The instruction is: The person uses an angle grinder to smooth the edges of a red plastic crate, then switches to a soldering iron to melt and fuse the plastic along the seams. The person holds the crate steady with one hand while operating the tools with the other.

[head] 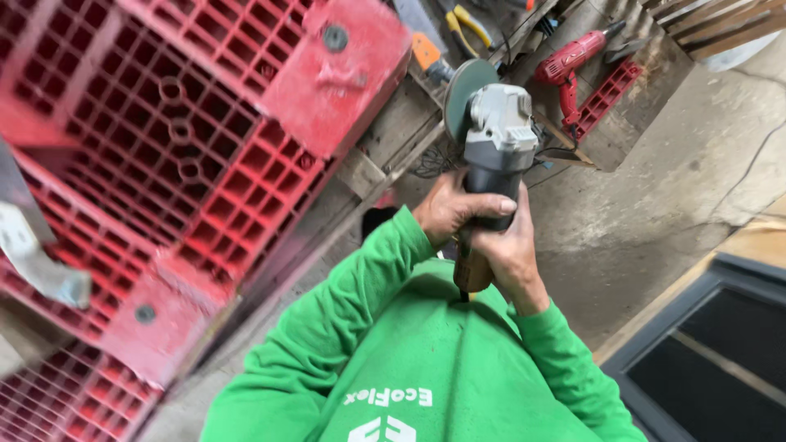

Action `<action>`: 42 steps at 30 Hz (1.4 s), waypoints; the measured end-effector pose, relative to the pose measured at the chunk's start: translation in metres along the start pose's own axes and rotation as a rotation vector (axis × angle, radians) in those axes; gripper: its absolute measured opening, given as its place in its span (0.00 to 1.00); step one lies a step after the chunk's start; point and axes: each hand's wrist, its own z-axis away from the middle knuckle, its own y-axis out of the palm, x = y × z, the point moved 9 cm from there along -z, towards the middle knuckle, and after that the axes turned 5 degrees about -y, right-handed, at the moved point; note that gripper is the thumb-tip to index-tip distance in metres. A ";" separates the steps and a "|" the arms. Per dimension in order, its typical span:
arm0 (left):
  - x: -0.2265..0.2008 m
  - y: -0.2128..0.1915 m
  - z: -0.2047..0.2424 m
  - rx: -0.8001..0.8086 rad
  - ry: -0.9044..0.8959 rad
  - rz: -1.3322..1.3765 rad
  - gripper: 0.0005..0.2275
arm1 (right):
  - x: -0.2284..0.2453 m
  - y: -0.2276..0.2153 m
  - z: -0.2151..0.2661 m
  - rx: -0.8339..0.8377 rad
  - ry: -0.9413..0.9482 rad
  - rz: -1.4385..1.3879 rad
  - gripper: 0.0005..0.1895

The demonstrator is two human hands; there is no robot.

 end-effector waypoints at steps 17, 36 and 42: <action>0.162 0.087 -0.197 0.284 -0.396 -0.399 0.27 | -0.106 -0.213 -0.031 -0.640 0.035 -0.138 0.47; 0.446 0.096 -0.638 -0.222 -0.470 -0.485 0.30 | -0.313 -0.607 -0.301 -0.531 0.053 0.097 0.39; 0.443 0.080 -0.690 -0.341 -0.438 -0.630 0.33 | -0.365 -0.643 -0.354 -0.518 0.206 0.289 0.48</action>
